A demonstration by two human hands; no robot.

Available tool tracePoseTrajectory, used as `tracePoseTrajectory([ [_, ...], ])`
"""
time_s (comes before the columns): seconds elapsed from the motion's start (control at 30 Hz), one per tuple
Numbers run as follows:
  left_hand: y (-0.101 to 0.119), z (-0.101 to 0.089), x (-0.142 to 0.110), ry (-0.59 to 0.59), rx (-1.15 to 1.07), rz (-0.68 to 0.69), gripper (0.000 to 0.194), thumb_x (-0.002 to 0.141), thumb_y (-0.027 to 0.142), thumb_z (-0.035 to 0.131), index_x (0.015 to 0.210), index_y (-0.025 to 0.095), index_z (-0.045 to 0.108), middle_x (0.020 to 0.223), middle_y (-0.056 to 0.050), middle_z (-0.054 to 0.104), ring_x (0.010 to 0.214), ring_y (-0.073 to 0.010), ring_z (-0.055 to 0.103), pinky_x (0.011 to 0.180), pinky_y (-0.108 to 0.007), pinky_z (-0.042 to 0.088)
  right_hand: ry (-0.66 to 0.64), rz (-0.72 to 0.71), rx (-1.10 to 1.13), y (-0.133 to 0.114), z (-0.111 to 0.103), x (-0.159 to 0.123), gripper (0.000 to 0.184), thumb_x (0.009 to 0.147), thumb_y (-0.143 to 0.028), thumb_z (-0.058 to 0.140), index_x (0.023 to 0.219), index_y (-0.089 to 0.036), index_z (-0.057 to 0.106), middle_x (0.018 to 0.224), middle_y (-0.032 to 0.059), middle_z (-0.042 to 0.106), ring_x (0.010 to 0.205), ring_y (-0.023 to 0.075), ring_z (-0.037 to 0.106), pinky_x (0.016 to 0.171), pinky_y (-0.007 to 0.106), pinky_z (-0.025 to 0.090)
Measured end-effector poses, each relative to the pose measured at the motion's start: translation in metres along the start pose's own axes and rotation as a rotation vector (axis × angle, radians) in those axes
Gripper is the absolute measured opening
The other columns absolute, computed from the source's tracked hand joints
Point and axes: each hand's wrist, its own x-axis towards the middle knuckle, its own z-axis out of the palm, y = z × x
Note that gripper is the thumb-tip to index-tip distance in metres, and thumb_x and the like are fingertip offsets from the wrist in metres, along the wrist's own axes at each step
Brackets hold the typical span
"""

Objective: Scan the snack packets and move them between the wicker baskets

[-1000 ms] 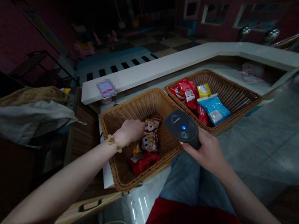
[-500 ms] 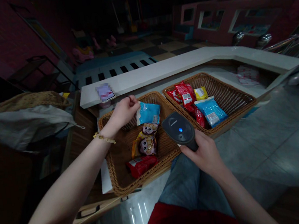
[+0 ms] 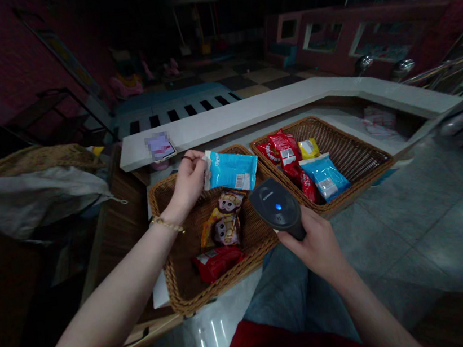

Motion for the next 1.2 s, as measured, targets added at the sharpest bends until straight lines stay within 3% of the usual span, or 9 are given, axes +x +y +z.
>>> tracePoseTrajectory([
  [0.2, -0.003, 0.003, -0.001, 0.022, -0.090, -0.056, 0.007, 0.088, 0.019, 0.055, 0.090, 0.022, 0.049, 0.065, 0.005, 0.045, 0.050, -0.0104, 0.041, 0.046, -0.020, 0.036, -0.006, -0.006, 0.001, 0.000, -0.001, -0.001, 0.009, 0.090, -0.028, 0.060, 0.090, -0.020, 0.060, 0.086, 0.0097, 0.071, 0.080, 0.0282, 0.069, 0.069, 0.038, 0.053],
  [0.53, -0.007, 0.001, 0.000, 0.015, -0.152, -0.022, 0.009, 0.092, 0.025, 0.057, 0.095, 0.024, 0.049, 0.068, 0.005, 0.047, 0.049, -0.0105, 0.046, 0.046, -0.020, 0.040, -0.020, -0.007, 0.008, 0.000, -0.001, 0.000, 0.009, 0.092, -0.030, 0.060, 0.092, -0.021, 0.060, 0.087, 0.0088, 0.072, 0.081, 0.0273, 0.069, 0.070, 0.036, 0.053],
  [0.9, 0.006, 0.007, 0.000, 0.009, -0.191, -0.052, 0.009, 0.096, 0.021, 0.057, 0.093, 0.022, 0.049, 0.071, 0.004, 0.050, 0.053, -0.0096, 0.047, 0.047, -0.019, 0.039, 0.018, -0.053, -0.039, 0.000, -0.001, 0.001, 0.006, 0.089, -0.028, 0.059, 0.088, -0.022, 0.057, 0.080, 0.0058, 0.069, 0.075, 0.0257, 0.068, 0.066, 0.034, 0.052],
  [1.03, 0.026, 0.029, 0.009, -0.074, -0.269, -0.111, 0.011, 0.097, 0.018, 0.056, 0.092, 0.021, 0.048, 0.074, 0.003, 0.055, 0.058, -0.0100, 0.053, 0.050, -0.019, 0.044, 0.031, -0.072, -0.046, 0.000, -0.001, 0.003, 0.005, 0.089, -0.027, 0.059, 0.089, -0.022, 0.057, 0.079, 0.0055, 0.068, 0.073, 0.0248, 0.067, 0.064, 0.033, 0.051],
  [1.2, 0.051, 0.094, 0.026, -0.237, -0.373, -0.182, 0.012, 0.100, 0.015, 0.053, 0.091, 0.020, 0.047, 0.075, 0.002, 0.057, 0.061, -0.0089, 0.057, 0.058, -0.020, 0.049, 0.031, -0.053, -0.045, -0.001, 0.000, 0.003, 0.007, 0.087, -0.027, 0.061, 0.088, -0.023, 0.056, 0.078, 0.0052, 0.067, 0.074, 0.0248, 0.067, 0.065, 0.033, 0.051],
])
